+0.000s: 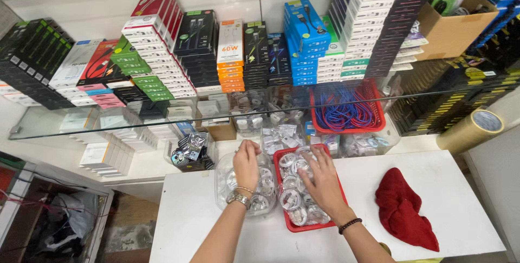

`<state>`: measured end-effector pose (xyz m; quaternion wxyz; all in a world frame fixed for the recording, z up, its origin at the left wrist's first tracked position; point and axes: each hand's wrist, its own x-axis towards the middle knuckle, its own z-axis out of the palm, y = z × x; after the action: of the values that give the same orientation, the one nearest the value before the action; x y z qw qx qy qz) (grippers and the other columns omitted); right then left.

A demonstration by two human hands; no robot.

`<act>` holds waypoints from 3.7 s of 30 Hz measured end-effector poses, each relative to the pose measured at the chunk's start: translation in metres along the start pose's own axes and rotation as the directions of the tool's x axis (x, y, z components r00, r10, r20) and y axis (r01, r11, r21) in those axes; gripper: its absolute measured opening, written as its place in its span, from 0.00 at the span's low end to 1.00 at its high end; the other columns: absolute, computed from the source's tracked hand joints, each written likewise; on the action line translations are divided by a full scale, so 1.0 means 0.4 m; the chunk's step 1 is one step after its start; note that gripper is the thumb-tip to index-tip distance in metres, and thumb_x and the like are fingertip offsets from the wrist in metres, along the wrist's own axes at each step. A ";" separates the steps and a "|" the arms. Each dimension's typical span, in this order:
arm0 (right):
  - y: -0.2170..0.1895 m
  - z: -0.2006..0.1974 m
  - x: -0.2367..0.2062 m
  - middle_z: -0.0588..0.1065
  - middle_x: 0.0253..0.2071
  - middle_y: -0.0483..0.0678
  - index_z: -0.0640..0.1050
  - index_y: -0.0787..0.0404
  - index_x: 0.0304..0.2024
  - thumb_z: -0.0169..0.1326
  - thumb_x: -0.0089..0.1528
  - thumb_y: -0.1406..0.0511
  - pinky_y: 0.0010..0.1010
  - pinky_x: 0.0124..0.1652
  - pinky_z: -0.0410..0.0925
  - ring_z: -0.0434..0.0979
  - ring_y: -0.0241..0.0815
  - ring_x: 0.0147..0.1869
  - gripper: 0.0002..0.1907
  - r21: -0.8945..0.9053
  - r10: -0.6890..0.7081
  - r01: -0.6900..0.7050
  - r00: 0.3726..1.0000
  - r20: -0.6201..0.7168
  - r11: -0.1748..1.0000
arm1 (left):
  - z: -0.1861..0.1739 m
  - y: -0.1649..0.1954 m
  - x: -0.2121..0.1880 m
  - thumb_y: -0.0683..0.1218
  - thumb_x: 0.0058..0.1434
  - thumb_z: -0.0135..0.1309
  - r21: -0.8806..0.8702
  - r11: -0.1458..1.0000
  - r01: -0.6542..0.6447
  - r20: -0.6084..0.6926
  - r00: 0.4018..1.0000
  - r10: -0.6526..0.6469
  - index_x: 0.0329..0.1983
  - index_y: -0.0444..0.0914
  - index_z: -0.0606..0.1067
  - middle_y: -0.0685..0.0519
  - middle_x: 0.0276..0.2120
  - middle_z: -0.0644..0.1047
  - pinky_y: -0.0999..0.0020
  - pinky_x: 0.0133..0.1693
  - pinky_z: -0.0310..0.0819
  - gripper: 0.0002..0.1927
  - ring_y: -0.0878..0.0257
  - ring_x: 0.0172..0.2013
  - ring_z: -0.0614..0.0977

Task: The person transfers small plastic-wrapped round electronics accessories one at a time from a red basket into a clear plastic container on the counter, occasionally wiping items with a red cloth and rearranging them so they fit. The items accumulate in the container as the counter is cleared.

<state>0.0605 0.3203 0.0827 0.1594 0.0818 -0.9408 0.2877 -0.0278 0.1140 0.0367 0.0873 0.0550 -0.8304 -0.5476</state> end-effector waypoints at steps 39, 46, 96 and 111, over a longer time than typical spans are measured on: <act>-0.231 0.106 0.146 0.77 0.47 0.52 0.73 0.60 0.46 0.66 0.46 0.64 0.42 0.49 0.70 0.76 0.54 0.54 0.27 -0.030 -0.311 0.346 0.875 0.371 0.938 | -0.146 -0.178 0.055 0.47 0.46 0.68 0.690 0.536 -0.488 0.683 0.684 -0.257 0.61 0.42 0.70 0.46 0.58 0.74 0.57 0.59 0.71 0.37 0.52 0.61 0.74; -0.072 -0.099 0.097 0.78 0.46 0.50 0.71 0.58 0.56 0.68 0.52 0.55 0.34 0.49 0.71 0.77 0.43 0.51 0.33 0.358 0.103 -0.255 0.914 0.392 0.898 | -0.108 0.022 0.012 0.47 0.61 0.57 0.446 0.860 -0.247 0.205 0.964 0.171 0.40 0.38 0.79 0.47 0.38 0.83 0.53 0.44 0.76 0.08 0.48 0.42 0.83; 0.282 0.130 -0.136 0.59 0.75 0.46 0.55 0.44 0.75 0.49 0.63 0.41 0.65 0.71 0.27 0.42 0.54 0.83 0.43 0.155 0.479 -0.544 0.818 0.319 0.825 | 0.258 -0.047 -0.305 0.62 0.71 0.38 0.306 0.951 -0.047 0.286 0.957 -0.044 0.77 0.51 0.49 0.53 0.79 0.41 0.35 0.69 0.22 0.34 0.51 0.77 0.37; 0.190 0.059 -0.234 0.59 0.72 0.56 0.62 0.59 0.70 0.59 0.60 0.56 0.42 0.68 0.53 0.54 0.56 0.76 0.38 0.264 0.225 -0.223 0.974 0.022 0.938 | 0.207 0.003 -0.321 0.56 0.69 0.46 0.324 0.916 -0.236 0.346 0.931 0.117 0.78 0.50 0.49 0.51 0.78 0.44 0.36 0.69 0.27 0.36 0.44 0.76 0.38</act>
<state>0.1233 0.3753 -0.0074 0.1172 -0.0064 -0.8963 0.4276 0.0807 0.2131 -0.0048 -0.0100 -0.0954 -0.9210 -0.3777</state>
